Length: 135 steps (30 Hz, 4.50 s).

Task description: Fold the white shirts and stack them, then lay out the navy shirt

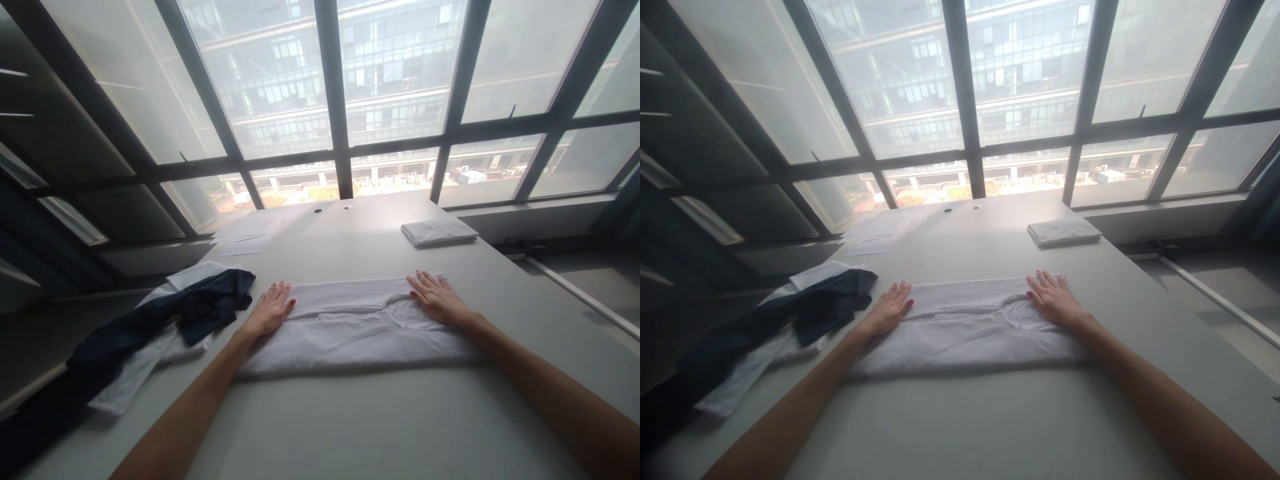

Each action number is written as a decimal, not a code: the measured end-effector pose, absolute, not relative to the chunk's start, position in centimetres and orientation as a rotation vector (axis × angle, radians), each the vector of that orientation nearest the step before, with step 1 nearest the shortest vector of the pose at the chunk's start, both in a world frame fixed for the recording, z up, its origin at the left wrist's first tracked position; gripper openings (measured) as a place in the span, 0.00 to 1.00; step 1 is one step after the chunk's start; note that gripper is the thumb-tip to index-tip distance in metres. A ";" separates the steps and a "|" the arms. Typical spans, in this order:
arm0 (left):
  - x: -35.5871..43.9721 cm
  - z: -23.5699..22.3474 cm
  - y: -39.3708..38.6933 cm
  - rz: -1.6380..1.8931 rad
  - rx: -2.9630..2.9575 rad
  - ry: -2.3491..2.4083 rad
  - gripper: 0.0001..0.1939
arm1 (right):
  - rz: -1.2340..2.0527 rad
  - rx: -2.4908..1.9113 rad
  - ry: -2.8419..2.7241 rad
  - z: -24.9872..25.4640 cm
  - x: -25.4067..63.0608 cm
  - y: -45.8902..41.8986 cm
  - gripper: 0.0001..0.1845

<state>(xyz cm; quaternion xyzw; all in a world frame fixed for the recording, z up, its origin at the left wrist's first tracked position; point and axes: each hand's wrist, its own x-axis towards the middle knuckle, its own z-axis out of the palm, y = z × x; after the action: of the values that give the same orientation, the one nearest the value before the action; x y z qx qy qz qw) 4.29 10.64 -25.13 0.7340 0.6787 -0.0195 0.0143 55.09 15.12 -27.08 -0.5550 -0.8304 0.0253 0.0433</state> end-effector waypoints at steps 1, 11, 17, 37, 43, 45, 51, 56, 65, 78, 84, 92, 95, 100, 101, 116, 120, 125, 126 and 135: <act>4.1 -25.3 10.7 -0.058 2.281 2.119 0.40 | 0.081 -1.702 -2.536 -27.0 55.1 15.1 0.36; 1.6 -26.3 11.2 0.109 2.271 2.241 0.33 | 0.023 -1.686 -2.537 -27.9 55.4 15.5 0.36; 4.5 -25.2 10.2 0.273 2.394 2.179 0.34 | 0.017 -1.677 -2.527 -27.9 55.4 15.5 0.36; 9.3 -26.0 8.1 0.295 2.583 1.711 0.32 | 0.065 -1.674 -2.470 -27.0 55.1 15.0 0.33; 9.4 -26.1 7.8 0.307 2.626 1.772 0.32 | 0.022 -1.668 -2.472 -27.3 55.2 15.2 0.33; 9.3 -26.2 7.8 0.261 2.644 1.787 0.33 | 0.026 -1.681 -2.467 -27.3 55.2 15.1 0.33; 9.1 -26.4 7.9 0.193 2.603 1.785 0.34 | 0.043 -1.697 -2.463 -27.0 55.0 14.9 0.33; 9.8 -26.0 7.5 0.204 2.532 1.770 0.34 | 0.034 -1.696 -2.471 -27.0 55.0 14.9 0.32; 3.2 -18.4 8.4 0.590 2.325 2.063 0.22 | 0.003 -1.682 -2.448 -27.7 55.2 15.2 0.32; -0.6 -18.3 7.9 0.131 1.674 1.845 0.17 | -0.034 -1.674 -2.437 -28.0 55.3 15.2 0.32; -1.1 -17.4 7.7 0.112 1.647 1.841 0.19 | -0.033 -1.667 -2.433 -28.3 55.4 15.4 0.32; -0.1 -17.3 7.5 0.087 1.699 1.872 0.15 | -0.024 -1.674 -2.435 -28.1 55.4 15.3 0.32; -0.3 -16.8 7.4 0.057 1.686 1.844 0.14 | -0.022 -1.681 -2.438 -28.0 55.3 15.3 0.32; -0.2 -15.2 6.9 0.091 1.699 1.897 0.17 | -0.026 -1.672 -2.434 -28.0 55.3 15.2 0.32; 0.0 -14.9 6.7 0.090 1.702 1.908 0.18 | -0.030 -1.670 -2.431 -28.1 55.3 15.2 0.32; 2.6 -19.1 8.1 0.571 2.236 1.964 0.24 | -0.048 -1.685 -2.442 -28.0 55.3 15.2 0.32; 4.5 -23.7 8.8 0.538 2.376 2.028 0.28 | -0.041 -1.694 -2.441 -28.1 55.3 15.2 0.32; 4.2 -25.9 8.8 0.253 2.295 2.092 0.31 | -0.022 -1.692 -2.431 -28.4 55.5 15.4 0.32; 4.1 -25.8 8.8 0.248 2.290 2.091 0.32 | -0.021 -1.690 -2.429 -28.5 55.6 15.5 0.32; 3.2 -24.9 9.3 0.078 2.214 2.122 0.34 | 0.201 -1.627 -2.357 -28.5 55.9 16.0 0.32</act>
<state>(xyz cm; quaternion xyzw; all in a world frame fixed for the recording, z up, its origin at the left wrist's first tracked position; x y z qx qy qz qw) 3.23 9.34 -24.86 0.7212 0.6912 0.0255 0.0369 55.85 15.96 -28.47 -0.5615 -0.8135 0.0693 0.1350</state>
